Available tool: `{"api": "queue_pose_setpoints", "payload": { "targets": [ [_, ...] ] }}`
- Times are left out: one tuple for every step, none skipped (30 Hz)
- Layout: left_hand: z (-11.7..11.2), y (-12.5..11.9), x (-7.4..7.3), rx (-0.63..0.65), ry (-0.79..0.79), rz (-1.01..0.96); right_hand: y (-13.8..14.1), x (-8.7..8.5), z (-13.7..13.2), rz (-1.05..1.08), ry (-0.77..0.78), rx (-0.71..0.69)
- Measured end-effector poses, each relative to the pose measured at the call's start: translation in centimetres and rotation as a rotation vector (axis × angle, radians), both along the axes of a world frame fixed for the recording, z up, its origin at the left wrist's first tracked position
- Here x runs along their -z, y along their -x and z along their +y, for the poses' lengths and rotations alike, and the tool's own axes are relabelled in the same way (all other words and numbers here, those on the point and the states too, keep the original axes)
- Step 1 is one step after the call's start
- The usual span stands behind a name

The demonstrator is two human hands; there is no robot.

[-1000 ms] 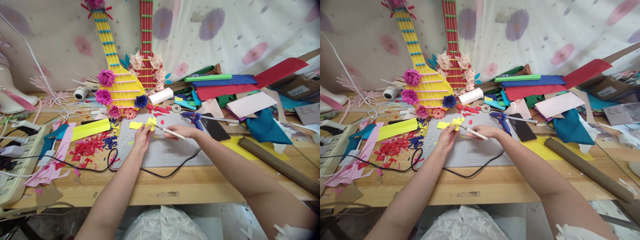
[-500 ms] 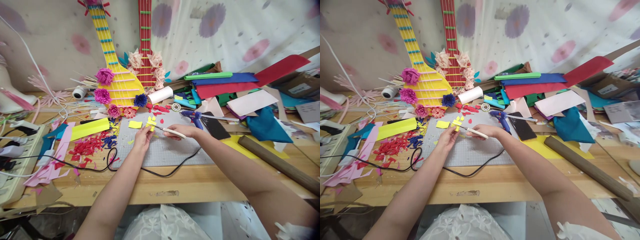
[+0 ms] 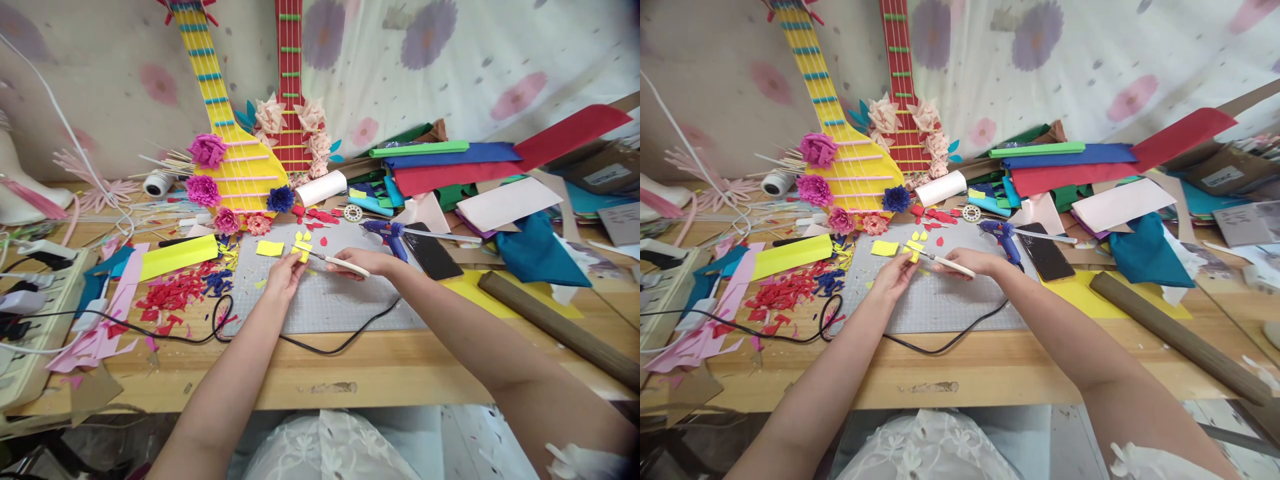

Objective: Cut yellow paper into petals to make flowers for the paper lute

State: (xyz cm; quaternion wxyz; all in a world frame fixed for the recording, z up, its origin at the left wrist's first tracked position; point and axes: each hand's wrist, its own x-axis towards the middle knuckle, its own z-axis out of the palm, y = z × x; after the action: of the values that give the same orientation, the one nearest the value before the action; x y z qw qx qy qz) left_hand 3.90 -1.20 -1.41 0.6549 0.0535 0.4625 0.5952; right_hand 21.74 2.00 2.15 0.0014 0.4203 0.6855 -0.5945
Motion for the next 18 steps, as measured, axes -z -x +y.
{"api": "queue_pose_setpoints", "payload": {
  "targets": [
    [0.0,0.0,0.0,0.002,0.001,-0.001,-0.1,0.0,0.0,0.000,-0.004,0.001],
    [0.0,0.0,-0.1,0.003,0.003,0.001,-0.1,0.0,0.0,0.000,-0.010,0.000],
    [0.0,0.0,-0.1,0.005,0.008,0.003,-0.2,0.0,0.0,0.000,-0.018,-0.003],
    [0.0,0.0,-0.2,0.008,0.014,0.005,-0.2,0.0,0.0,-0.001,-0.027,-0.007],
    [0.0,0.0,-0.3,0.011,0.018,0.007,-0.2,0.1,0.0,-0.002,-0.034,-0.010],
    [-0.1,-0.1,-0.3,0.013,0.021,0.007,-0.3,0.1,0.0,-0.005,-0.037,-0.010],
    [-0.1,-0.1,-0.3,0.015,0.022,0.007,-0.3,0.2,0.1,-0.007,-0.036,-0.007],
    [-0.1,-0.1,-0.3,0.014,0.021,0.005,-0.3,0.2,0.1,-0.011,-0.031,-0.004],
    [-0.2,-0.1,-0.3,0.014,0.019,0.002,-0.3,0.3,0.1,-0.016,-0.024,-0.001],
    [-0.2,0.0,-0.3,0.012,0.019,-0.002,-0.3,0.4,0.2,-0.021,-0.017,-0.002],
    [-0.3,0.1,-0.3,0.008,0.021,-0.006,-0.4,0.4,0.2,-0.026,-0.012,-0.010],
    [-0.3,0.2,-0.4,0.002,0.022,-0.009,-0.4,0.4,0.2,-0.030,-0.008,-0.023],
    [-0.3,0.4,-0.4,-0.005,0.020,-0.012,-0.5,0.4,0.1,-0.030,-0.004,-0.036],
    [-0.3,0.7,-0.5,-0.017,0.015,-0.012,-0.6,0.3,0.1,-0.026,0.000,-0.046],
    [-0.3,1.0,-0.6,-0.033,0.008,-0.010,-0.8,0.2,0.0,-0.016,-0.001,-0.045],
    [-0.3,1.3,-0.8,-0.052,-0.001,-0.005,-0.9,0.1,0.0,-0.004,-0.013,-0.029],
    [-0.3,1.6,-0.9,-0.073,-0.013,0.001,-1.1,-0.1,-0.1,-0.003,-0.041,0.009],
    [-0.2,2.0,-1.0,-0.093,-0.026,0.009,-1.3,-0.3,-0.1,-0.026,-0.089,0.067]
  ]
}}
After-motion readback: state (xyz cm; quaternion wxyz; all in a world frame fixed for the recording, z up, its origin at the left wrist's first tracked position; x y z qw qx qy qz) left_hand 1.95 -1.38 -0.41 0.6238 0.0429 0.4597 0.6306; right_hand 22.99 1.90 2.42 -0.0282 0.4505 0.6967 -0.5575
